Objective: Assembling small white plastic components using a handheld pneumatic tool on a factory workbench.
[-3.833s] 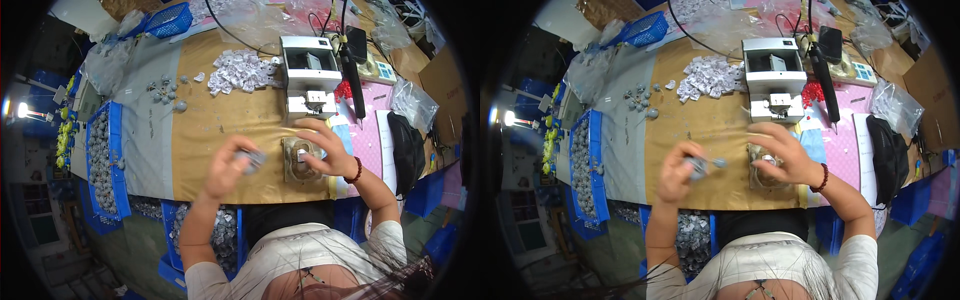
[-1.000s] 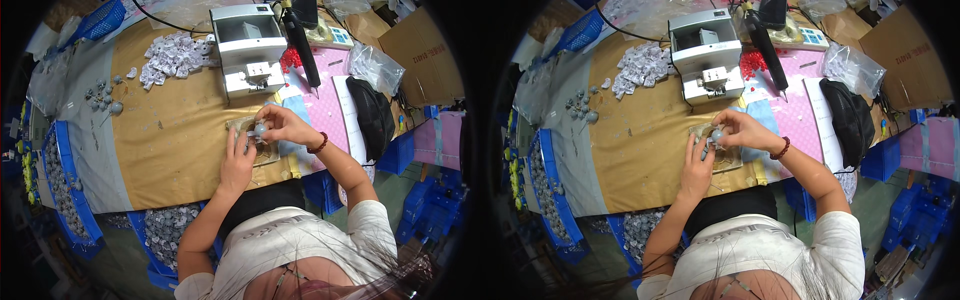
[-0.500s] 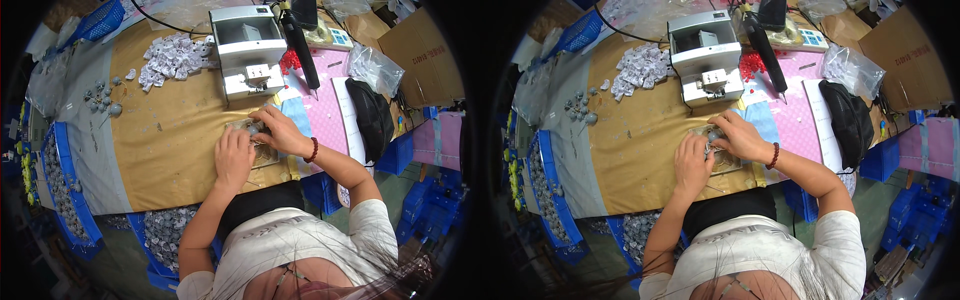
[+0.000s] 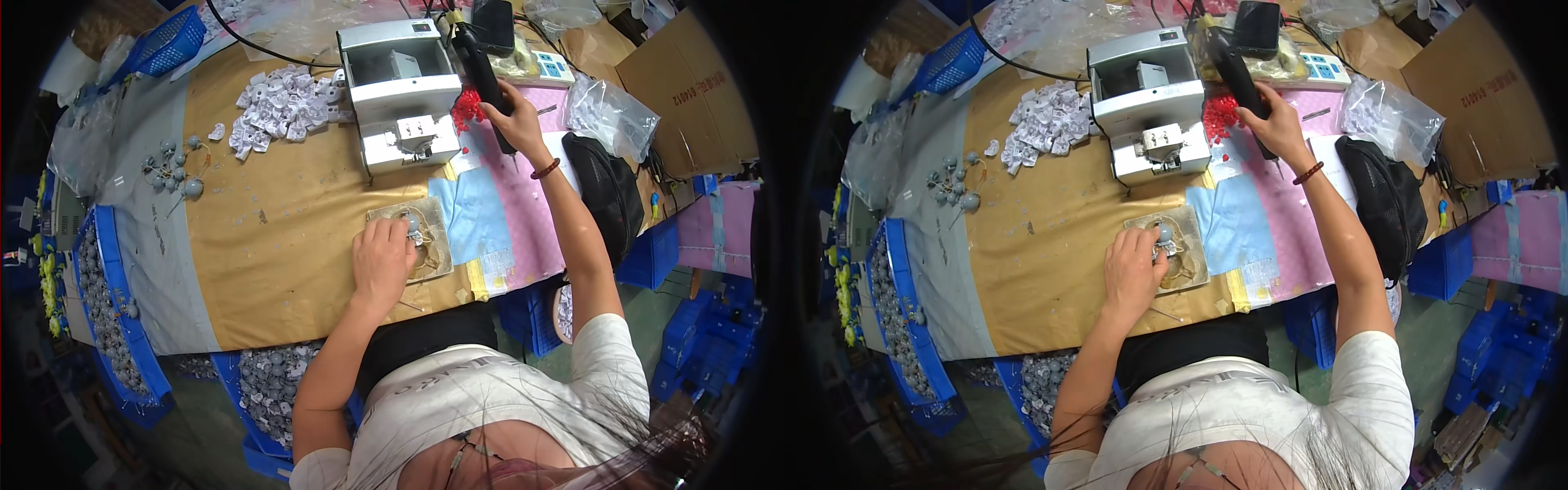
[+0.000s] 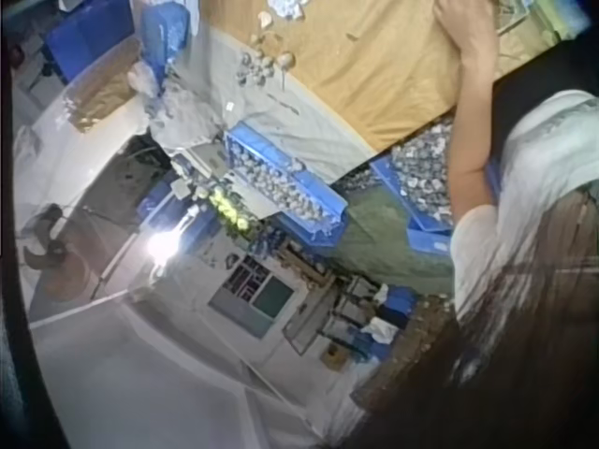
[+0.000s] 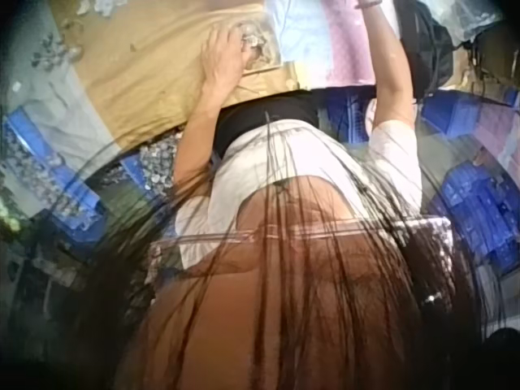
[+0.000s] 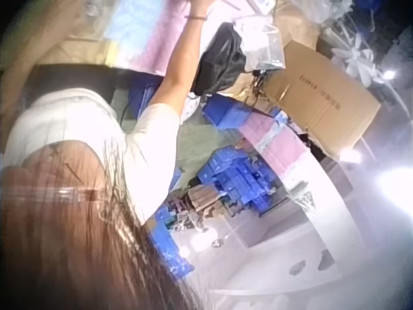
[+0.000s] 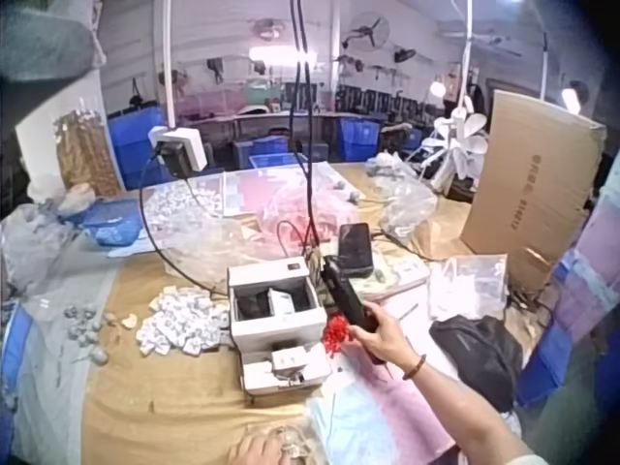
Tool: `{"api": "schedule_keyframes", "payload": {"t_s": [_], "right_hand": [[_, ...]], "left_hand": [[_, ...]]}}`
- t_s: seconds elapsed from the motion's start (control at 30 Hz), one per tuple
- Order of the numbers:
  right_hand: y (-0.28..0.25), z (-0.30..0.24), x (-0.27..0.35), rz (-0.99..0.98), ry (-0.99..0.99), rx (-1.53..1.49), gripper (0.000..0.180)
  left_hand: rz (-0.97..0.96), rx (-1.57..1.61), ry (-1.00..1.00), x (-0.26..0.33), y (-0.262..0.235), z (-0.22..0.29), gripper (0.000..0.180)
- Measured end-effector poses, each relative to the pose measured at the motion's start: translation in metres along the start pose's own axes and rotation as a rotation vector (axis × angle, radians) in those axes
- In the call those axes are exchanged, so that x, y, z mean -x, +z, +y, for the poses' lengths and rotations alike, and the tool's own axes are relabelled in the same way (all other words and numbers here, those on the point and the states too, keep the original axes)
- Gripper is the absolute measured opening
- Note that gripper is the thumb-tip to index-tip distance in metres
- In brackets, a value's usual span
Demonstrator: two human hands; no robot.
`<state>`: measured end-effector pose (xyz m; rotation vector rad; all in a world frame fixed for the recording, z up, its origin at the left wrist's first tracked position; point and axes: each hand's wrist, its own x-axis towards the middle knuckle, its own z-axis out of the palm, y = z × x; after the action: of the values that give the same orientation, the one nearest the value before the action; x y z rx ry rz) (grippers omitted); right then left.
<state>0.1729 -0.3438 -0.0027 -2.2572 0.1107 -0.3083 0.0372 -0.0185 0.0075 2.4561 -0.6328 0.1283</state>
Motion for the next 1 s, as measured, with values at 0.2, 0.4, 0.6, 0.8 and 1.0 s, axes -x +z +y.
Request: {"api": "schedule_keyframes", "payload": {"t_s": [0.2,0.4,0.6,0.8,1.0], "right_hand": [[-0.009,-0.115,0.028,0.272,-0.387,-0.627,0.071],[0.017,-0.172,0.022,0.042,-0.434,-0.832,0.033],[0.052,-0.187,0.003,0.01,-0.283,-0.763,0.03],[0.063,-0.173,0.019,-0.127,-0.129,-0.619,0.052],[0.056,-0.182,0.093,-0.213,-0.095,-0.678,0.064]], "left_hand": [[0.022,0.023,0.002,0.002,0.001,-0.004,0.031],[0.025,0.054,-0.014,0.001,0.003,-0.003,0.032],[0.039,0.044,-0.029,0.003,0.004,-0.005,0.032],[0.058,0.057,-0.032,0.005,0.006,-0.007,0.032],[0.074,0.031,-0.011,0.005,0.01,-0.01,0.033]]}}
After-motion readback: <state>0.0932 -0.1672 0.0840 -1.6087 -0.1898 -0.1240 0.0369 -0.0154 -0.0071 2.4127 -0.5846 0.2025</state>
